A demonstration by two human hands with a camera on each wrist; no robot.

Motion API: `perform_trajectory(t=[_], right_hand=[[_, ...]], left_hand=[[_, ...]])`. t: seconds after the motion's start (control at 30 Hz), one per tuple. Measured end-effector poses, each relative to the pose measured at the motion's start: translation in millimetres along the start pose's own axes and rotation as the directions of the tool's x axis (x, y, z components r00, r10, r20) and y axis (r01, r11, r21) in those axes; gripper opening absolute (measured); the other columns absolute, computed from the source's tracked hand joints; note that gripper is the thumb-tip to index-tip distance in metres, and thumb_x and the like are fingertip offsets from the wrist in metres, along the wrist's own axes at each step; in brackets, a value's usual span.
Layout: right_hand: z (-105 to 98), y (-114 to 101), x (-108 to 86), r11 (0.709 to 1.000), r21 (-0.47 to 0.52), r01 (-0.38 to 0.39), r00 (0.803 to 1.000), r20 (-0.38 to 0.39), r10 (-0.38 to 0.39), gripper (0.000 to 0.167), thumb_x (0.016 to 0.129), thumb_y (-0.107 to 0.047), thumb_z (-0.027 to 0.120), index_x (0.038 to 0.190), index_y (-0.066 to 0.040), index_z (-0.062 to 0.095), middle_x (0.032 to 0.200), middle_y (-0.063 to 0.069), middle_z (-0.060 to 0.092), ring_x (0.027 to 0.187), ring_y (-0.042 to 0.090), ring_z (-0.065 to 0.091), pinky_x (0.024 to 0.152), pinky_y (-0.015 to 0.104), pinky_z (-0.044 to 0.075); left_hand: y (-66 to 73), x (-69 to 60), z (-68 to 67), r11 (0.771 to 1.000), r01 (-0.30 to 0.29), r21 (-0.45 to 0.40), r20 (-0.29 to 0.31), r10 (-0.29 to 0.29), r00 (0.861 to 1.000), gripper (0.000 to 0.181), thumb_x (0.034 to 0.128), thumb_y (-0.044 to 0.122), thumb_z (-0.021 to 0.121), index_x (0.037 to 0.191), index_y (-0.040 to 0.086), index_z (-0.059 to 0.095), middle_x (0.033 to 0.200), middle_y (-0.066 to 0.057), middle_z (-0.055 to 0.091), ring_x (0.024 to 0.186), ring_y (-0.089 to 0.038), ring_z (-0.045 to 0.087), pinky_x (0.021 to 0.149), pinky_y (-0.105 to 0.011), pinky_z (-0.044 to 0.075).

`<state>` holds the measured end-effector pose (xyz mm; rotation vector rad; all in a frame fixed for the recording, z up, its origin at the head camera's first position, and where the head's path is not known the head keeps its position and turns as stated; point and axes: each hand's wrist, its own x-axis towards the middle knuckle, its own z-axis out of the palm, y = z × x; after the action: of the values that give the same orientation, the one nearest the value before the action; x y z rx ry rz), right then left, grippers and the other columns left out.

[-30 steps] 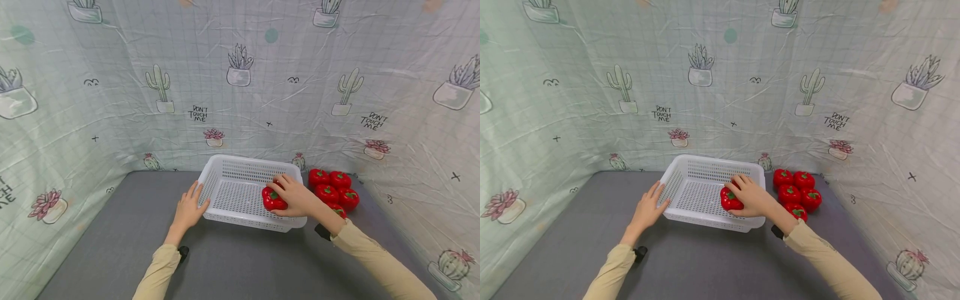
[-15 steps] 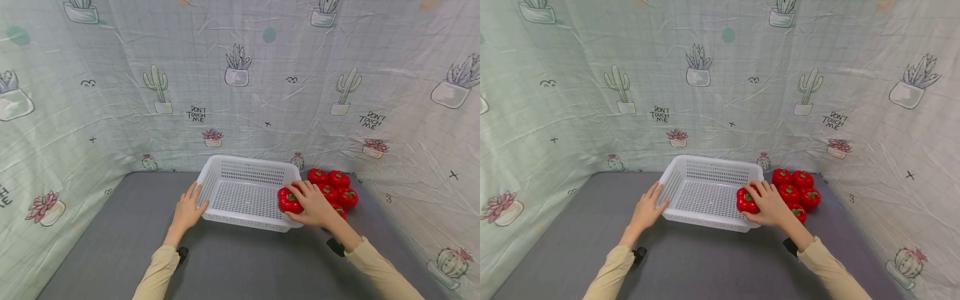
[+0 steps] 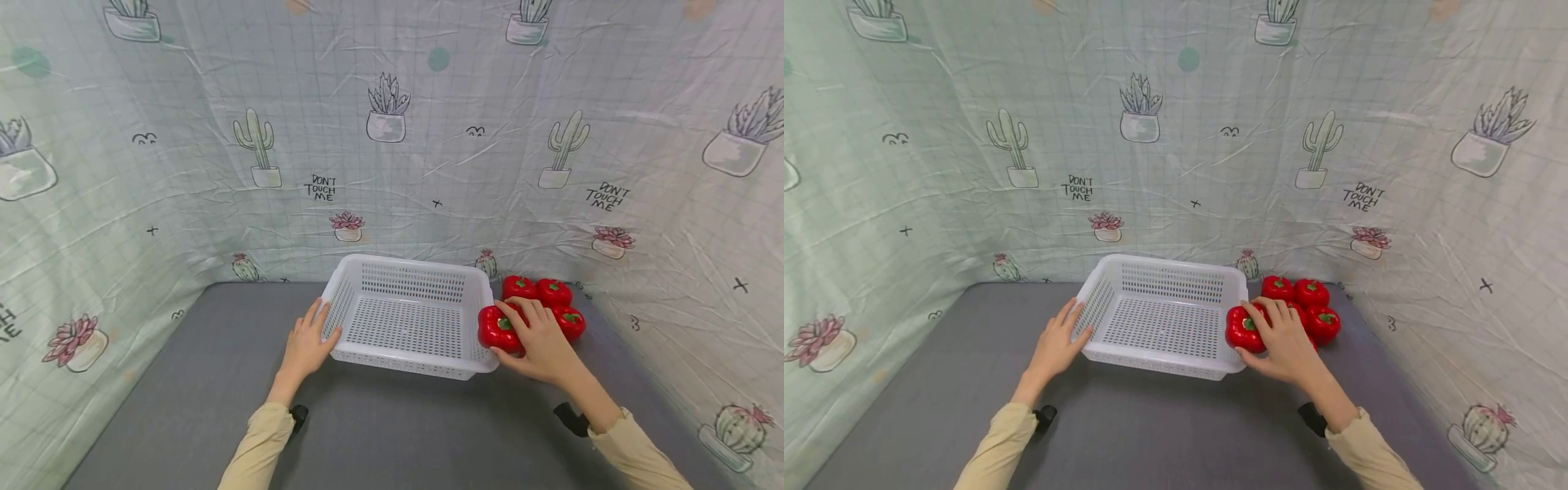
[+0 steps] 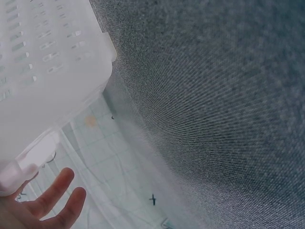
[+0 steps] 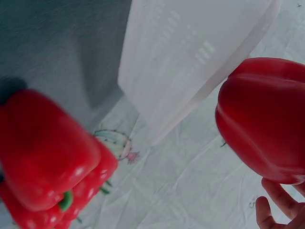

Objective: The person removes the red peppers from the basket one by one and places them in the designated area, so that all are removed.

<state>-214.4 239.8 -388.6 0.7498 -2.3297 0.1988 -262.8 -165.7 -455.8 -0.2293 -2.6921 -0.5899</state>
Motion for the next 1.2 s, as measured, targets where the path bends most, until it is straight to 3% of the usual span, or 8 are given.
perform_trajectory(t=[0.4, 0.5, 0.63, 0.7, 0.73, 0.87, 1.03, 1.2], right_hand=[[-15, 22, -29.8, 0.998, -0.035, -0.055, 0.998, -0.024, 0.054, 0.077, 0.046, -0.028, 0.080, 0.113, -0.003, 0.052, 0.111, 0.017, 0.047, 0.101, 0.031, 0.041, 0.073, 0.050, 0.041], [-18, 31, -38.7, 0.997, -0.028, -0.066, 0.997, -0.027, 0.065, 0.072, 0.053, -0.035, 0.076, 0.113, -0.002, 0.052, 0.111, 0.018, 0.047, 0.099, 0.032, 0.041, 0.070, 0.047, 0.039], [-22, 44, -50.4, 0.997, -0.002, -0.076, 0.995, -0.059, 0.076, 0.076, 0.073, -0.064, 0.049, 0.113, 0.001, 0.052, 0.109, 0.021, 0.046, 0.095, 0.033, 0.041, 0.069, 0.048, 0.037], [-24, 52, -55.2, 0.997, 0.008, -0.082, 0.994, -0.077, 0.083, 0.083, 0.076, -0.069, 0.032, 0.113, 0.002, 0.052, 0.107, 0.022, 0.047, 0.093, 0.034, 0.042, 0.068, 0.049, 0.035], [-25, 55, -57.6, 0.996, 0.013, -0.088, 0.993, -0.083, 0.088, 0.084, 0.076, -0.070, 0.032, 0.113, 0.003, 0.052, 0.106, 0.023, 0.047, 0.092, 0.034, 0.042, 0.069, 0.049, 0.035], [-27, 69, -66.1, 0.993, 0.021, -0.114, 0.989, -0.089, 0.116, 0.081, 0.075, -0.067, 0.041, 0.115, 0.003, 0.052, 0.104, 0.023, 0.047, 0.090, 0.035, 0.043, 0.069, 0.049, 0.033], [-28, 82, -75.3, 0.982, -0.006, -0.188, 0.981, -0.042, 0.187, 0.069, 0.061, -0.034, 0.071, 0.117, 0.000, 0.050, 0.106, 0.023, 0.046, 0.091, 0.039, 0.042, 0.070, 0.053, 0.032], [-30, 90, -82.1, 0.967, -0.063, -0.248, 0.968, 0.018, 0.249, 0.071, 0.051, -0.017, 0.076, 0.116, -0.005, 0.051, 0.107, 0.020, 0.046, 0.092, 0.039, 0.041, 0.069, 0.054, 0.031]], left_hand=[[-2.8, 1.3, 2.0, 1.000, -0.002, -0.002, -0.013, 0.002, 1.000, 0.060, 0.0860, 0.038, 0.051, 0.136, 0.008, 0.038, 0.144, -0.014, 0.030, 0.107, -0.041, 0.046, 0.076, -0.056, 0.040], [-2.3, 1.1, 1.7, 1.000, -0.004, -0.011, -0.019, 0.004, 1.000, 0.059, 0.0858, 0.038, 0.052, 0.136, 0.008, 0.038, 0.143, -0.014, 0.031, 0.107, -0.041, 0.046, 0.075, -0.056, 0.040], [-1.8, 0.8, 2.1, 1.000, -0.005, -0.014, -0.011, 0.005, 1.000, 0.059, 0.0862, 0.038, 0.051, 0.136, 0.009, 0.037, 0.144, -0.014, 0.030, 0.107, -0.041, 0.045, 0.075, -0.056, 0.040], [-2.0, 0.7, 2.6, 1.000, -0.002, -0.014, -0.005, 0.002, 1.000, 0.059, 0.0865, 0.038, 0.051, 0.136, 0.009, 0.037, 0.144, -0.014, 0.030, 0.108, -0.041, 0.046, 0.076, -0.056, 0.040], [-2.0, 0.8, 2.9, 1.000, -0.001, -0.013, -0.003, 0.001, 1.000, 0.059, 0.0866, 0.038, 0.051, 0.136, 0.009, 0.037, 0.144, -0.013, 0.030, 0.108, -0.040, 0.045, 0.076, -0.056, 0.040], [-1.9, 0.7, 3.3, 1.000, 0.003, -0.008, -0.007, -0.003, 1.000, 0.059, 0.0864, 0.038, 0.051, 0.136, 0.009, 0.037, 0.144, -0.013, 0.029, 0.107, -0.040, 0.046, 0.076, -0.055, 0.040], [-1.9, 0.6, 3.5, 1.000, 0.006, 0.005, -0.013, -0.006, 1.000, 0.060, 0.0859, 0.040, 0.050, 0.136, 0.009, 0.037, 0.144, -0.014, 0.030, 0.107, -0.040, 0.046, 0.076, -0.054, 0.040], [-1.1, 1.2, 3.3, 1.000, 0.005, -0.006, -0.006, -0.005, 1.000, 0.060, 0.0863, 0.039, 0.051, 0.136, 0.009, 0.037, 0.144, -0.013, 0.030, 0.107, -0.040, 0.046, 0.077, -0.054, 0.040]])
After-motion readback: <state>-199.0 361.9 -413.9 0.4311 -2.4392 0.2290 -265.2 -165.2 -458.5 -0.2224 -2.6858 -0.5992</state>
